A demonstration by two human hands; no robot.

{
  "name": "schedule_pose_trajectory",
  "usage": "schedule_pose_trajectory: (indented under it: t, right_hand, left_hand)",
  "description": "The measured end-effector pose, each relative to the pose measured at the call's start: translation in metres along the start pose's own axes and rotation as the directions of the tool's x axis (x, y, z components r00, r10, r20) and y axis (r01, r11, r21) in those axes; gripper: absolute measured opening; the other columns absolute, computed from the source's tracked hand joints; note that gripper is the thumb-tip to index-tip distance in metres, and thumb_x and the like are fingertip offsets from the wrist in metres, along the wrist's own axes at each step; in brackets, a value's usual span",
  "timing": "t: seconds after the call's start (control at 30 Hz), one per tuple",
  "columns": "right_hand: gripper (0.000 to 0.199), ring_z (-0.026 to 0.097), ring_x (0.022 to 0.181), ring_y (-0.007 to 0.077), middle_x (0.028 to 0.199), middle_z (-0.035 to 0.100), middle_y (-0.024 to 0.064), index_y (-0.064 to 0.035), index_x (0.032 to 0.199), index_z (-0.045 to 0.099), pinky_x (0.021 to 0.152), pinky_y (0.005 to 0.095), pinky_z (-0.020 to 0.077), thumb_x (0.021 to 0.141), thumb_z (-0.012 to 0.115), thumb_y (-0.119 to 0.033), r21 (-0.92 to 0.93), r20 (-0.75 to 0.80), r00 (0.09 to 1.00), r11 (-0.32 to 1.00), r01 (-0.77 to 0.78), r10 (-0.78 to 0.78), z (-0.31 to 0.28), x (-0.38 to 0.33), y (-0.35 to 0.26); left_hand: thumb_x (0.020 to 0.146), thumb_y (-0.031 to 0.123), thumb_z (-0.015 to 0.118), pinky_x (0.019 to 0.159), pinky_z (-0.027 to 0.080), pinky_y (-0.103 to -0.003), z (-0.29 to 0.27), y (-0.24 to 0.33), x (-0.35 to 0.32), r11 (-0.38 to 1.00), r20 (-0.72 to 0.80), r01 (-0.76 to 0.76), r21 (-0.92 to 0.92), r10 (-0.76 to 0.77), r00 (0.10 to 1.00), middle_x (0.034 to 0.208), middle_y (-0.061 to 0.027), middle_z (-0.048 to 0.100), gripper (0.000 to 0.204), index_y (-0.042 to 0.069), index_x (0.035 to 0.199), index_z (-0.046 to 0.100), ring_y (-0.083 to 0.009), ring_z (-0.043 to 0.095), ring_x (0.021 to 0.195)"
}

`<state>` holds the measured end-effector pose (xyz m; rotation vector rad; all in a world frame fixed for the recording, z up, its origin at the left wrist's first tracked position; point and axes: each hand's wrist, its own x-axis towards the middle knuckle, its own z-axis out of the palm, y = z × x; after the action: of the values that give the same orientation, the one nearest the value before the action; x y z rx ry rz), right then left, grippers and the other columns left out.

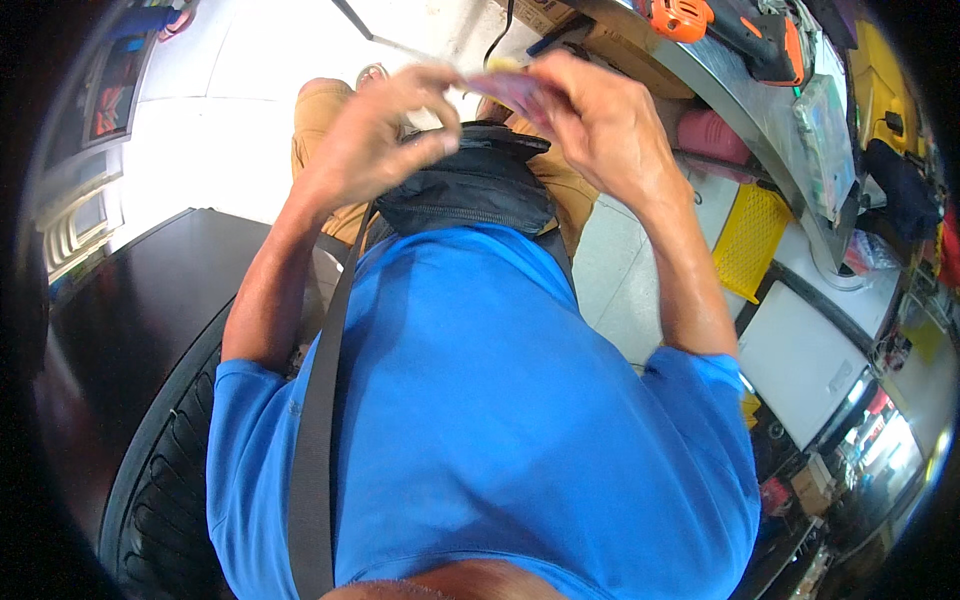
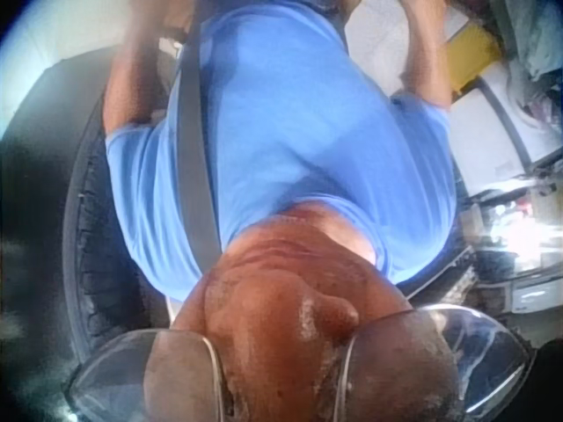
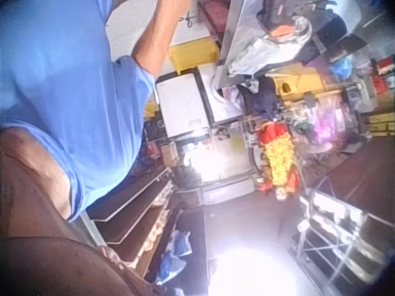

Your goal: The person uses a cordless drill to attach a metal mesh grille to a blue plastic light fixture housing. They repeatedly position the grille, drill screws into the housing, and inspect the fit. The person also handles a small packet of screws and briefly interacts with another person who hands them money.

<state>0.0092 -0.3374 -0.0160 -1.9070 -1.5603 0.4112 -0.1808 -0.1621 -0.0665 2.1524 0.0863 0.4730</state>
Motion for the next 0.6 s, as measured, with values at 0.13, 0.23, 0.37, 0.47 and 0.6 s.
schedule_pose_trajectory:
  t: [0.13,0.23,0.37,0.47,0.6]
  right_hand:
    - [0.021,0.071,0.081,0.0385,0.088,0.072,0.0207,-0.0083,0.106,0.068,0.068,0.0497,0.0558,0.089,0.057,-0.009,-0.329,0.376,0.915,0.944,-0.017,0.147,0.03,-0.031,0.0]
    - [0.019,0.072,0.078,0.0392,0.083,0.071,0.023,-0.0029,0.099,0.069,0.068,0.0503,0.0566,0.089,0.056,-0.012,-0.349,0.398,0.908,0.937,0.022,0.127,0.068,-0.032,0.008]
    - [0.019,0.072,0.077,0.0386,0.081,0.072,0.0212,-0.0032,0.086,0.073,0.069,0.0497,0.0576,0.087,0.056,-0.012,-0.341,0.45,0.888,0.937,0.078,0.09,0.108,-0.018,0.013]
    - [0.02,0.072,0.078,0.0375,0.08,0.072,0.0203,-0.0049,0.082,0.074,0.071,0.0491,0.0578,0.086,0.057,-0.014,-0.279,0.505,0.861,0.956,0.092,0.064,0.125,-0.003,0.022]
    - [0.019,0.071,0.081,0.0378,0.087,0.071,0.021,-0.0033,0.09,0.073,0.073,0.0492,0.056,0.086,0.059,-0.015,-0.201,0.507,0.862,0.976,0.083,0.032,0.144,0.011,0.035]
  left_hand:
    - [0.076,0.017,0.082,0.101,0.053,-0.047,0.013,-0.009,-0.001,0.848,0.547,0.249,0.467,-0.499,0.672,0.144,-0.0118,0.057,0.054,0.008,0.128,0.068,-0.035,0.059,0.125]
    - [0.069,0.023,0.087,0.104,0.052,-0.047,0.004,-0.003,0.013,0.828,0.477,0.19,0.527,-0.473,0.741,0.145,-0.0116,0.055,0.076,0.004,0.138,0.06,-0.034,0.059,0.125]
    - [0.06,0.024,0.092,0.109,0.049,-0.047,0.002,-0.012,0.007,0.861,0.44,0.146,0.487,-0.386,0.811,0.147,-0.012,0.054,0.091,0.001,0.141,0.056,-0.0329,0.058,0.128]
    - [0.057,0.023,0.093,0.111,0.046,-0.048,0.001,-0.016,0.004,0.874,0.417,0.122,0.471,-0.342,0.842,0.147,-0.0125,0.055,0.095,0.003,0.142,0.056,-0.0325,0.057,0.129]
    - [0.055,0.024,0.095,0.111,0.044,-0.049,0.0,-0.016,0.007,0.877,0.402,0.108,0.468,-0.32,0.858,0.146,-0.0127,0.056,0.099,0.005,0.144,0.054,-0.0308,0.057,0.13]
